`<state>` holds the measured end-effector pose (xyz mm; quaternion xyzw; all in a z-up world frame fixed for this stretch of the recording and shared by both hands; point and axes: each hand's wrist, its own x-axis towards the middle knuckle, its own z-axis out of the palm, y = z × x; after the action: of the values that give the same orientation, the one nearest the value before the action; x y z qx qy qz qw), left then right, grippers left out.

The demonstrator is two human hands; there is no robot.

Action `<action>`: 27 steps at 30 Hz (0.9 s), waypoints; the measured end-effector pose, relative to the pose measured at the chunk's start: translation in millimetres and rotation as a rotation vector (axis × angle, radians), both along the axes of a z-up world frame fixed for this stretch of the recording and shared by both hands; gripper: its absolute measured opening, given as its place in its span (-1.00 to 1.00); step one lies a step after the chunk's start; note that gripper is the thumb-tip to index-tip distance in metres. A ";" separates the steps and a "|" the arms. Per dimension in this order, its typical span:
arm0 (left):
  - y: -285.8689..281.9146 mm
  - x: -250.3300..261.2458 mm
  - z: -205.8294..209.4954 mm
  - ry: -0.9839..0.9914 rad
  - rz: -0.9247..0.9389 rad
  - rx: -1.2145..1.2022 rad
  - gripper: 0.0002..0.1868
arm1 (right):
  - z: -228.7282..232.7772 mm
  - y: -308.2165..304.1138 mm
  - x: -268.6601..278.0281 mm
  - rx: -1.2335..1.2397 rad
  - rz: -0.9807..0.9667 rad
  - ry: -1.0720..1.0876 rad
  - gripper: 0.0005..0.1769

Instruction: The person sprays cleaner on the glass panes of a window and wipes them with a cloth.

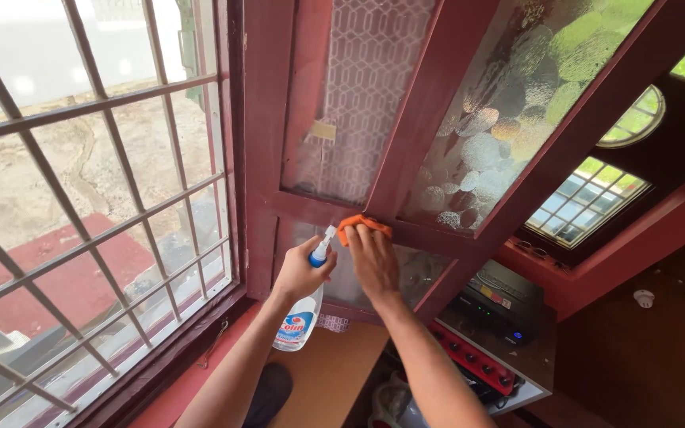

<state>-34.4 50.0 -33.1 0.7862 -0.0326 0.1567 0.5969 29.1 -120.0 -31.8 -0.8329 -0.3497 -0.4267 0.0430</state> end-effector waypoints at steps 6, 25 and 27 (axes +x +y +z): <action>-0.9 -0.1 -14.9 -0.009 -0.030 -0.011 -0.74 | -15.2 -45.0 8.3 0.045 -0.148 -0.023 -0.61; -17.1 -27.0 -25.4 -0.019 0.038 -0.031 -0.74 | -20.7 -97.5 9.8 0.161 -0.107 -0.020 -0.65; -19.0 -26.4 -42.1 -0.063 0.004 0.002 -0.74 | -16.7 -98.5 8.9 0.221 -0.103 -0.022 -0.66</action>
<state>-60.8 31.0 -75.2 0.7814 -0.0500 0.1823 0.5947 38.0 -218.5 -48.5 -0.8353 -0.2578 -0.4732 0.1087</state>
